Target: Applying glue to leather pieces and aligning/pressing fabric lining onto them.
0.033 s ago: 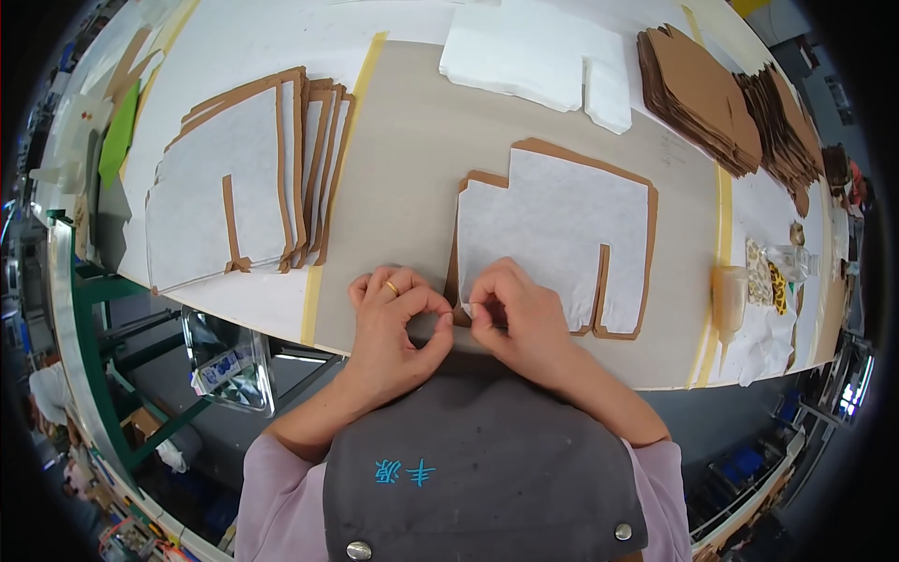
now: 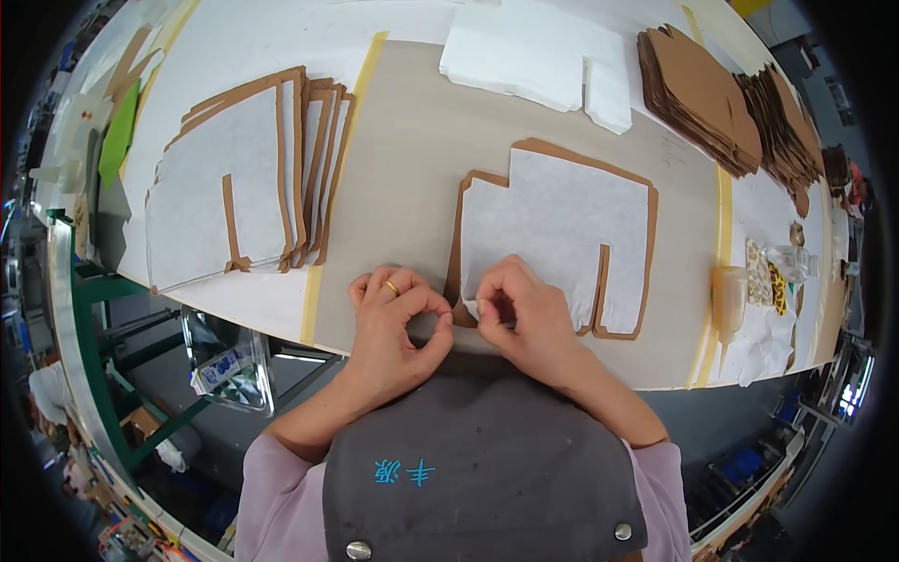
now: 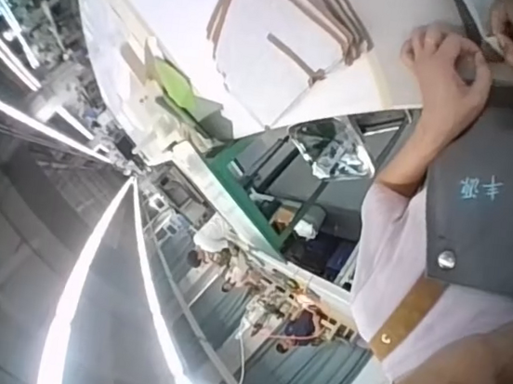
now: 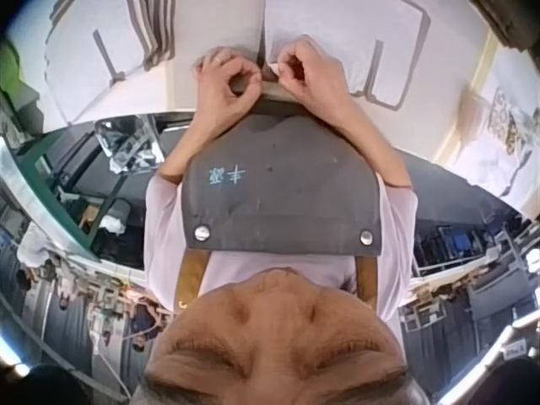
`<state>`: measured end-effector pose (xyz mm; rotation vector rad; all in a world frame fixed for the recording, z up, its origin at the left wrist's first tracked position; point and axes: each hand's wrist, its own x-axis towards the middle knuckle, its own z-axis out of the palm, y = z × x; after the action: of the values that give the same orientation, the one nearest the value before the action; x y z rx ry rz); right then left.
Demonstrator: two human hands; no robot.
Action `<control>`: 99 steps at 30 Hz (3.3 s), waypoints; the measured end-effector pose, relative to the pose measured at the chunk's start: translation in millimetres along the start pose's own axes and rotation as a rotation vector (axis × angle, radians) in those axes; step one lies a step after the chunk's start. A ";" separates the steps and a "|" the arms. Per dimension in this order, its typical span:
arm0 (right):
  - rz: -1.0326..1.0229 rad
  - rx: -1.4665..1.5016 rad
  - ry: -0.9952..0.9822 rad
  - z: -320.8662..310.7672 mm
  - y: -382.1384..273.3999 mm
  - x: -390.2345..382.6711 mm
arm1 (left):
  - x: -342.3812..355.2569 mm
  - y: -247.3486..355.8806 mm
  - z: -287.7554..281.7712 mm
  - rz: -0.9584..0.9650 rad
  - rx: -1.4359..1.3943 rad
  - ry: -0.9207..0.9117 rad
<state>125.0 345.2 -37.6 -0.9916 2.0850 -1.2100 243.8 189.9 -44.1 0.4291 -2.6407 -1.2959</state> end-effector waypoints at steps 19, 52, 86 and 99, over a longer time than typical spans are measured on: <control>-0.012 0.491 -0.229 -63.4 -0.6 -23.0 | 1.8 3.8 -2.3 -0.003 0.137 0.014; -0.185 0.300 -0.372 -56.3 14.6 -34.1 | 62.7 23.5 -22.9 0.315 0.134 -0.161; -0.247 -0.545 0.447 -142.6 114.8 37.6 | 185.8 20.6 47.5 0.385 0.244 -0.069; -0.179 -0.372 0.521 -133.1 123.7 57.2 | 193.0 26.8 72.5 0.420 0.247 -0.082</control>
<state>-47.5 406.2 -90.4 -1.1339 2.7535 -1.3001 36.7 196.2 -62.3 -0.1512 -2.7625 -0.8810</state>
